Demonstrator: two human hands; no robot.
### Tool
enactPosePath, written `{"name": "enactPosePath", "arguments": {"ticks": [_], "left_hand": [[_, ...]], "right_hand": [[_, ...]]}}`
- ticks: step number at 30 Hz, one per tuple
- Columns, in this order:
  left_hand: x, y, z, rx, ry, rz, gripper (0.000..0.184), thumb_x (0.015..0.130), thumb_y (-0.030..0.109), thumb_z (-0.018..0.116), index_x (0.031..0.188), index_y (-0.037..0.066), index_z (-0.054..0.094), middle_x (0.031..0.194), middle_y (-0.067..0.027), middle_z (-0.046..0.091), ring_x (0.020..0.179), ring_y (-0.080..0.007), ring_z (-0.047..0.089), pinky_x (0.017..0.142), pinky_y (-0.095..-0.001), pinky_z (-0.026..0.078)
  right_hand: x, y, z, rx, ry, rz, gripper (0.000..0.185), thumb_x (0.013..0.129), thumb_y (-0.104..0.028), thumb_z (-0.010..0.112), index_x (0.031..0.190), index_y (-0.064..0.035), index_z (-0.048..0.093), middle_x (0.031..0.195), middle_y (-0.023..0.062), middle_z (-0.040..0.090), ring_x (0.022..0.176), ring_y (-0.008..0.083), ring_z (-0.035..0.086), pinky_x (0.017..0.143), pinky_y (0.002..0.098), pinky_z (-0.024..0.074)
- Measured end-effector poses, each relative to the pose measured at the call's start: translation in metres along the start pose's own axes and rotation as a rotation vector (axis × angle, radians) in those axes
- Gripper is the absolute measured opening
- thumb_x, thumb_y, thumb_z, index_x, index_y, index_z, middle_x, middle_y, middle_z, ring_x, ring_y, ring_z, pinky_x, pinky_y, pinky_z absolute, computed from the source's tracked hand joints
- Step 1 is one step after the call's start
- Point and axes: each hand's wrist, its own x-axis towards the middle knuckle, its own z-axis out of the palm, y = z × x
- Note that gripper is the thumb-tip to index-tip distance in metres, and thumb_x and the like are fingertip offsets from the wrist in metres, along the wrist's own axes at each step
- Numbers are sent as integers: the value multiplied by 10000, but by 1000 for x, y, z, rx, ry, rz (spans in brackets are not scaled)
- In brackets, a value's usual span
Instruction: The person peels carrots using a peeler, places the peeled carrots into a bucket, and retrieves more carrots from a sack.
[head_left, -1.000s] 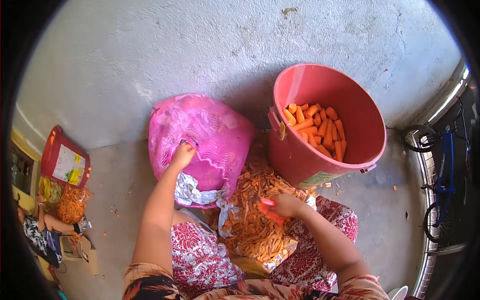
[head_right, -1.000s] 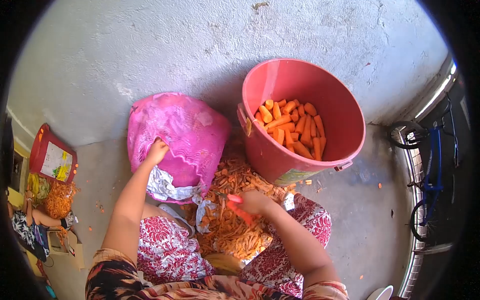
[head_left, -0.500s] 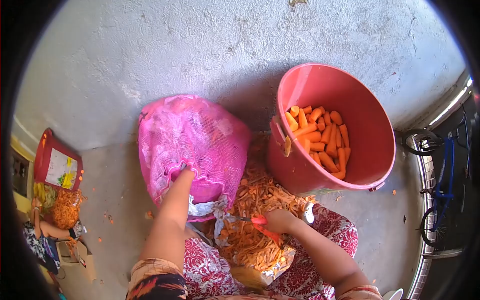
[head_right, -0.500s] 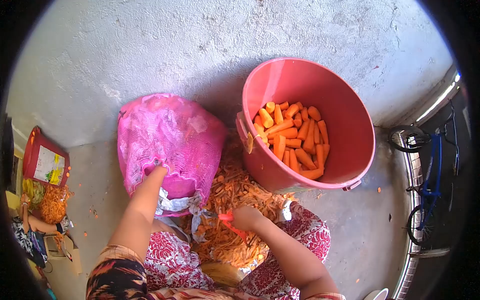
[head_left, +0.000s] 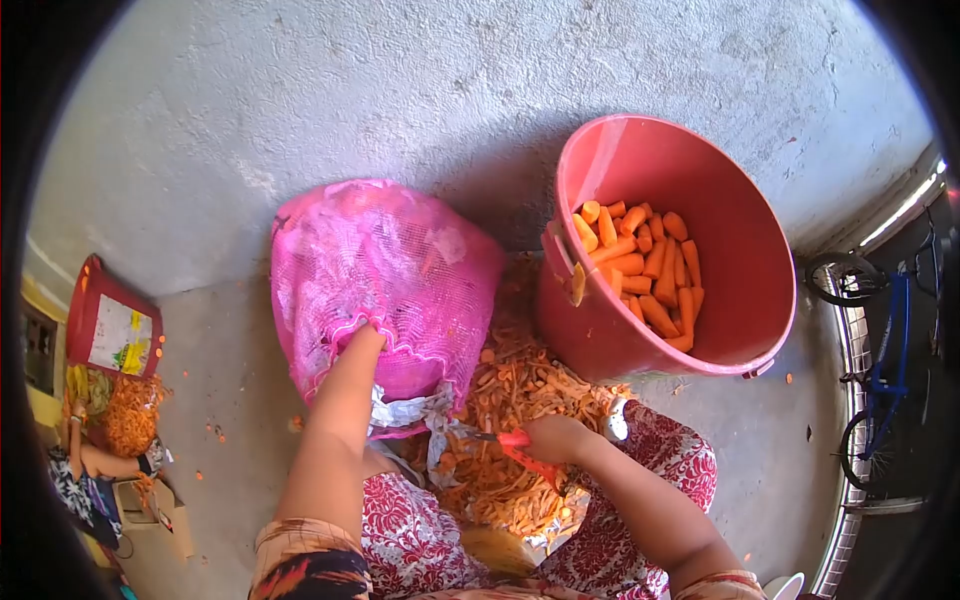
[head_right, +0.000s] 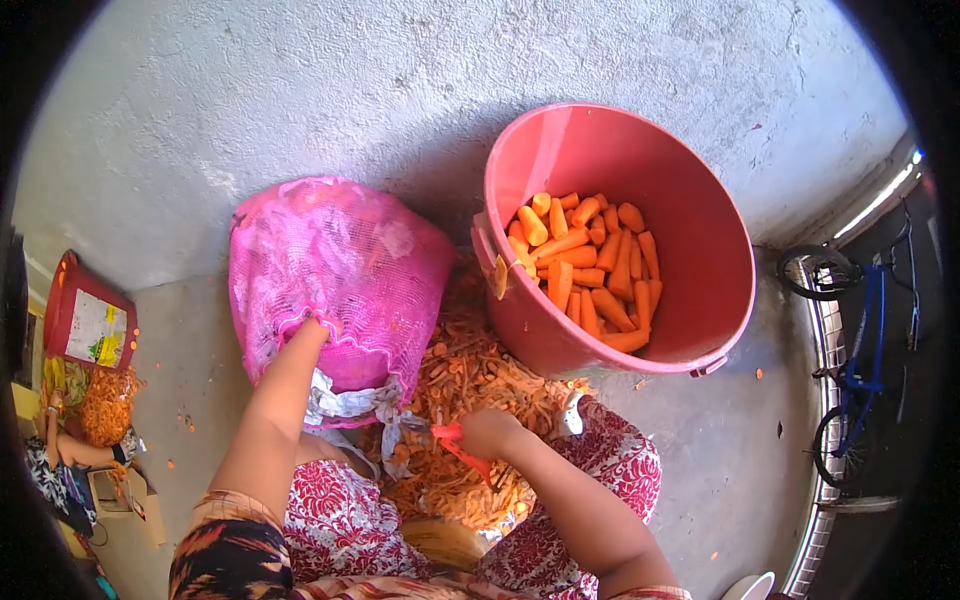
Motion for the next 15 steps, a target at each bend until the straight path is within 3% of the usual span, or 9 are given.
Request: {"name": "enactPosePath", "arguments": {"ticks": [15], "left_hand": [[-4, 5, 2, -16, 30, 4, 348, 760, 248, 458, 1013, 21, 535, 1062, -185, 524, 978, -289, 516, 791, -365, 427]], "right_hand": [[1, -7, -2, -11, -3, -7, 237, 697, -192, 479, 820, -27, 596, 840, 166, 599, 807, 301, 578, 695, 393, 453]]}}
